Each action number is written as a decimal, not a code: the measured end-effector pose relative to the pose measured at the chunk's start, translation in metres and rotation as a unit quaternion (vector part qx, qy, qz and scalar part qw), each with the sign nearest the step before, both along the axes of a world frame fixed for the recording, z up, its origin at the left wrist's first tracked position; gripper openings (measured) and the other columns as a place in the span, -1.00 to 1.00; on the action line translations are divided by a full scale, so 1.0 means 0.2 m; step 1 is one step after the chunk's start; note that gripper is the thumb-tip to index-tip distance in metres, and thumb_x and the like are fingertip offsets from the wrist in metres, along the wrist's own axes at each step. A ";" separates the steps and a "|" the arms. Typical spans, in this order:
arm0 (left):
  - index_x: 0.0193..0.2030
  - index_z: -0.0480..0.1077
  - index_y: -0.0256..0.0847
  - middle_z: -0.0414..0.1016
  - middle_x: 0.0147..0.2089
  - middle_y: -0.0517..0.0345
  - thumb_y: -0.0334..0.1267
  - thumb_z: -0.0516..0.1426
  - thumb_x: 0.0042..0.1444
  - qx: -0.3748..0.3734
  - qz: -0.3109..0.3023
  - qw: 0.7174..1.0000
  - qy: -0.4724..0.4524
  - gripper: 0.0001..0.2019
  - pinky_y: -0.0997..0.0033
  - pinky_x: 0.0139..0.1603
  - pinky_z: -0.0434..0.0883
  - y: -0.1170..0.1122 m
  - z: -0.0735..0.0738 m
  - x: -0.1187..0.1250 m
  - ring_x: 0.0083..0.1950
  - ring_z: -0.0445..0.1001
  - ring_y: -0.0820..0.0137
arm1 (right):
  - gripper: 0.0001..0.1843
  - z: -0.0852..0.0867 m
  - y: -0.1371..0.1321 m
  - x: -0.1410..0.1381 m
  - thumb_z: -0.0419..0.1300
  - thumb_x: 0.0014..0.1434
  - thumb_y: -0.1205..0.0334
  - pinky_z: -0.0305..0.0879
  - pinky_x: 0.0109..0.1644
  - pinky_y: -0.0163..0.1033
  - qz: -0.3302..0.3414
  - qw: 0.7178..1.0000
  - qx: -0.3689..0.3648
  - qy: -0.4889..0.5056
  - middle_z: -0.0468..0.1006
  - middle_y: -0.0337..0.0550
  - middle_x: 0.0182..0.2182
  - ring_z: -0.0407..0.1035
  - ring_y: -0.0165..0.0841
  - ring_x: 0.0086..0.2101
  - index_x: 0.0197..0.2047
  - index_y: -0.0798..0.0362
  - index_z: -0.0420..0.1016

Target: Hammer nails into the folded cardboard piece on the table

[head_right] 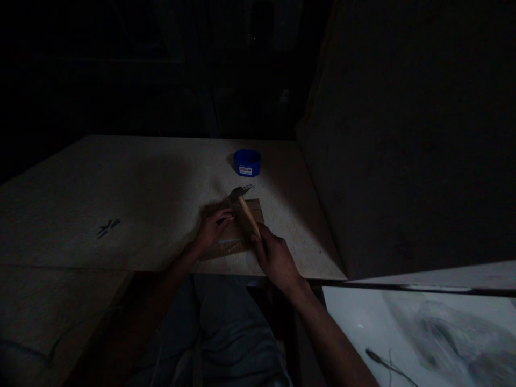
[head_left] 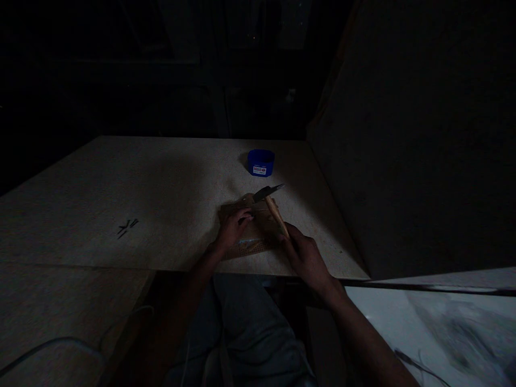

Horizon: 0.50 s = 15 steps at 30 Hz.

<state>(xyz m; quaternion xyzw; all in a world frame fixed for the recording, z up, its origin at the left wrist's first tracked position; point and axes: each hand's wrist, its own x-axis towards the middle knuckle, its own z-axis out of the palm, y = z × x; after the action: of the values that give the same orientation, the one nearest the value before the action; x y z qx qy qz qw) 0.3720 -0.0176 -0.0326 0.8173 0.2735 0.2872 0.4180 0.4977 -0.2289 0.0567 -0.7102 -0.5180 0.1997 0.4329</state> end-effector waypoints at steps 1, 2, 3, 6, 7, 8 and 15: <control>0.05 0.46 -0.15 0.64 -0.03 0.05 -0.29 0.18 0.22 -0.003 0.002 1.000 0.001 -0.74 0.22 0.10 0.51 0.00 0.00 0.00 -0.02 0.61 0.30 | -0.57 -0.01 0.00 0.00 -0.03 0.41 0.07 0.44 -0.13 -0.21 0.001 1.000 0.001 -0.005 0.66 -0.01 -0.11 0.57 -0.17 -0.18 0.21 0.06 0.39; 0.05 0.46 -0.14 0.64 -0.04 0.06 -0.29 0.18 0.22 -0.006 0.004 1.000 0.002 -0.74 0.22 0.11 0.50 0.00 -0.01 0.00 -0.01 0.61 0.30 | -0.57 -0.02 0.00 -0.01 -0.04 0.41 0.08 0.44 -0.14 -0.20 0.002 1.000 -0.003 -0.011 0.66 0.00 -0.11 0.58 -0.17 -0.20 0.21 0.06 0.39; 0.05 0.46 -0.14 0.65 -0.05 0.07 -0.29 0.18 0.22 -0.009 0.007 1.000 0.003 -0.74 0.22 0.11 0.50 0.00 -0.01 0.00 -0.01 0.61 0.30 | -0.58 -0.03 0.01 -0.01 -0.04 0.40 0.09 0.44 -0.17 -0.20 0.005 1.000 -0.014 -0.018 0.67 0.00 -0.12 0.58 -0.16 -0.23 0.20 0.06 0.40; 0.01 0.47 -0.15 0.66 -0.10 0.06 -0.31 0.20 0.18 -0.007 0.015 1.000 0.019 -0.75 0.21 0.08 0.52 0.00 -0.01 0.01 -0.04 0.62 0.27 | -0.60 -0.08 0.02 -0.01 -0.02 0.37 0.15 0.43 -0.26 -0.18 0.025 0.996 -0.078 -0.043 0.70 0.01 -0.24 0.60 -0.11 -0.31 0.14 0.05 0.47; -0.01 0.47 -0.16 0.66 -0.11 0.06 -0.31 0.21 0.17 -0.004 0.018 1.000 0.022 -0.76 0.20 0.06 0.52 0.00 -0.01 0.01 -0.05 0.62 0.26 | -0.60 -0.08 0.03 -0.01 -0.02 0.36 0.15 0.42 -0.27 -0.18 0.032 0.994 -0.093 -0.047 0.70 0.01 -0.26 0.60 -0.09 -0.31 0.13 0.05 0.49; -0.03 0.48 -0.15 0.66 -0.12 0.07 -0.32 0.22 0.16 -0.001 0.019 1.000 0.024 -0.77 0.21 0.05 0.53 0.00 -0.01 0.01 -0.06 0.62 0.26 | -0.60 -0.09 0.03 0.00 -0.01 0.36 0.15 0.42 -0.27 -0.18 0.034 0.994 -0.098 -0.047 0.70 0.01 -0.26 0.60 -0.08 -0.30 0.13 0.04 0.50; -0.01 0.50 -0.17 0.66 -0.13 0.06 -0.38 0.18 0.15 -0.008 0.010 1.000 0.028 -0.74 0.23 0.03 0.51 0.00 0.01 0.02 -0.08 0.61 0.27 | -0.57 -0.06 0.03 0.00 -0.03 0.40 0.10 0.45 -0.19 -0.20 0.020 0.999 -0.031 -0.019 0.67 -0.03 -0.07 0.60 -0.13 -0.18 0.23 0.02 0.41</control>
<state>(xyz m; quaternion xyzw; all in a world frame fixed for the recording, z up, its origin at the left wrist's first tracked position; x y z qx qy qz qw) 0.3751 -0.0181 -0.0302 0.8188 0.2960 0.2659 0.4138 0.4967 -0.2234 0.0441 -0.7166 -0.5335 0.2112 0.3965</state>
